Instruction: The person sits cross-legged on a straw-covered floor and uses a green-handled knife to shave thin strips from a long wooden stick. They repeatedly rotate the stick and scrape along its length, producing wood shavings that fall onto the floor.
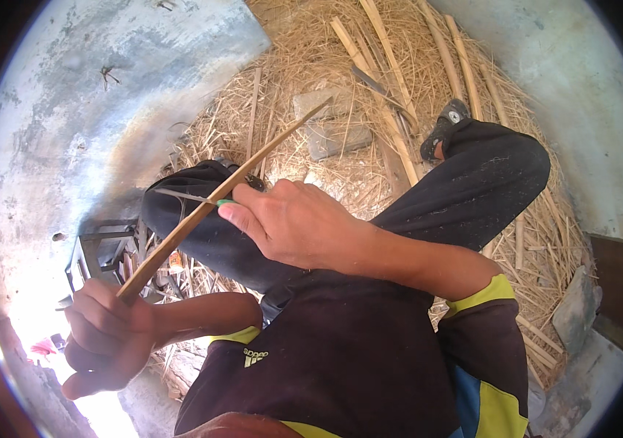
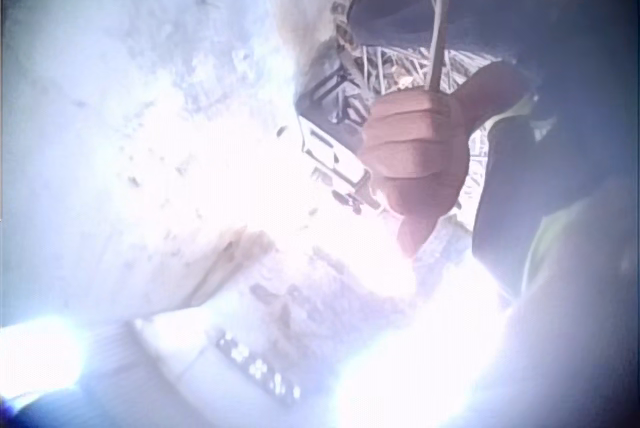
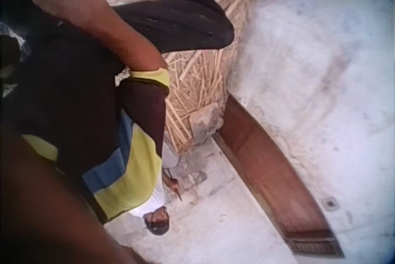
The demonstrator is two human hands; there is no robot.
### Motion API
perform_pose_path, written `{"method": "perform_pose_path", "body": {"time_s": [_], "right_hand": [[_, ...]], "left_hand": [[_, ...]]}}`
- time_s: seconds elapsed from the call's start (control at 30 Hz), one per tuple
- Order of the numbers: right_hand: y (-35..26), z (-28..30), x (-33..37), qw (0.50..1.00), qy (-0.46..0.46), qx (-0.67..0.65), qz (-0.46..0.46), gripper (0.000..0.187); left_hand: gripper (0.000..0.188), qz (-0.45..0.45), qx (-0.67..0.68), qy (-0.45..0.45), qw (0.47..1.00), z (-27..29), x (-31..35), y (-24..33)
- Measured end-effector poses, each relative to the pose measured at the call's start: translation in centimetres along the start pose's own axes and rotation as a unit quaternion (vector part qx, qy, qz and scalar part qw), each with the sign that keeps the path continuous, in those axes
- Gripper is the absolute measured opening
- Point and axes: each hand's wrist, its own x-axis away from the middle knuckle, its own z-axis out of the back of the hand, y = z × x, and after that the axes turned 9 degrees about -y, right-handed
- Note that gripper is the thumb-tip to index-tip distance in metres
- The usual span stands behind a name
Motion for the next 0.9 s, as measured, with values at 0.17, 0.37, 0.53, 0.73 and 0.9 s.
{"method": "perform_pose_path", "body": {"time_s": [0.17,0.37,0.53,0.73,0.9], "right_hand": [[0.3,-0.6,-0.5,0.984,0.065,0.164,0.002,0.039],[0.9,-2.4,-0.9,0.973,0.129,0.188,0.025,0.029],[5.7,-2.8,-1.0,0.954,0.139,0.259,-0.053,0.038],[9.1,-2.1,0.3,0.957,0.108,0.184,-0.195,0.048],[4.4,-2.2,-1.1,0.984,0.118,0.124,-0.040,0.043]], "left_hand": [[0.051,0.012,0.085,-0.091,0.992,-0.7,-1.7,-1.3],[0.056,-0.007,-0.002,0.006,1.000,-0.9,-1.3,-0.7],[0.055,0.018,0.022,-0.013,1.000,-1.3,-1.8,-1.1],[0.054,0.004,0.022,-0.024,0.999,-2.1,-1.7,-1.2],[0.054,0.000,0.030,-0.014,0.999,-1.8,-2.3,-1.4]]}}
